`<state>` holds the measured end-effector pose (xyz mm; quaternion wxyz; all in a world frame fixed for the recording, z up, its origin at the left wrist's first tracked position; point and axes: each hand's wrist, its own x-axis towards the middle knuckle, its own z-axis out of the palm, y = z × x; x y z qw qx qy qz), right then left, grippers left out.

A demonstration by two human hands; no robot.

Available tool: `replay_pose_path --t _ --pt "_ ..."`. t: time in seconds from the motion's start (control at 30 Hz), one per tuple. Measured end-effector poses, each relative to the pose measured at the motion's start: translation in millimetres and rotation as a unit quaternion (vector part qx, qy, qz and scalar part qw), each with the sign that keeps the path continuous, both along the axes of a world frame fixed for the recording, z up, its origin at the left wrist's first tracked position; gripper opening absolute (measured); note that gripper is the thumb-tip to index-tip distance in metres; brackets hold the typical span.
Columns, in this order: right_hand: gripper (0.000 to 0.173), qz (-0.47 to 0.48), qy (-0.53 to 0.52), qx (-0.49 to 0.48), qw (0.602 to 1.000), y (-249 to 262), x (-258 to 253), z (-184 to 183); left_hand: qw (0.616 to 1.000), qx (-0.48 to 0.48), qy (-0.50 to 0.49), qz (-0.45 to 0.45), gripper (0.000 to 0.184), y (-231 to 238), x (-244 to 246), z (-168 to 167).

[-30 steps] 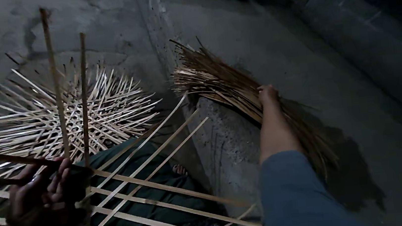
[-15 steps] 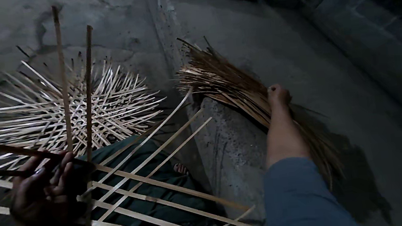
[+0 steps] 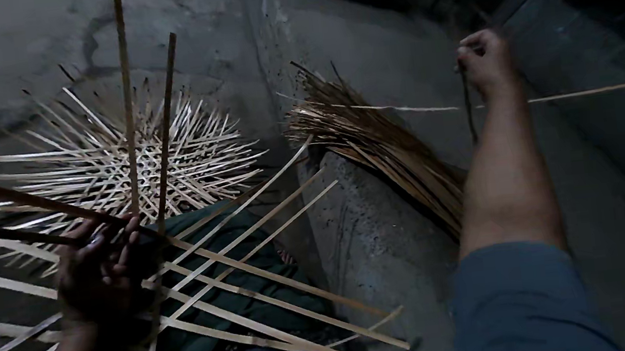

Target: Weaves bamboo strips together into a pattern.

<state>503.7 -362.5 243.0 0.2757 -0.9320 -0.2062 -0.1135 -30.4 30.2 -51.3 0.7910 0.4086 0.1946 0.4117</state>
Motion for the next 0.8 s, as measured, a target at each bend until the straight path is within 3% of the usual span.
replay_pose_path --t 0.17,0.37,0.5,0.63,0.8 --pt "0.044 0.004 0.047 0.098 0.994 18 -40 7 1.0 0.022 0.02 -0.004 0.039 -4 -2 1" --pt "0.042 0.065 0.022 0.134 0.989 60 -71 1 0.999 0.021 0.036 0.002 0.042 -9 -6 10" --pt "0.034 0.181 0.089 0.147 0.968 130 -110 -1 0.999 0.049 0.002 0.004 0.04 -11 -6 7" --pt "0.036 0.337 0.029 0.082 0.937 216 -203 -17 0.996 0.089 -0.01 0.006 0.04 -14 -8 3" --pt "0.038 0.511 0.04 -0.02 0.858 312 -286 -85 0.994 0.105 0.001 0.01 0.038 -15 -8 0"
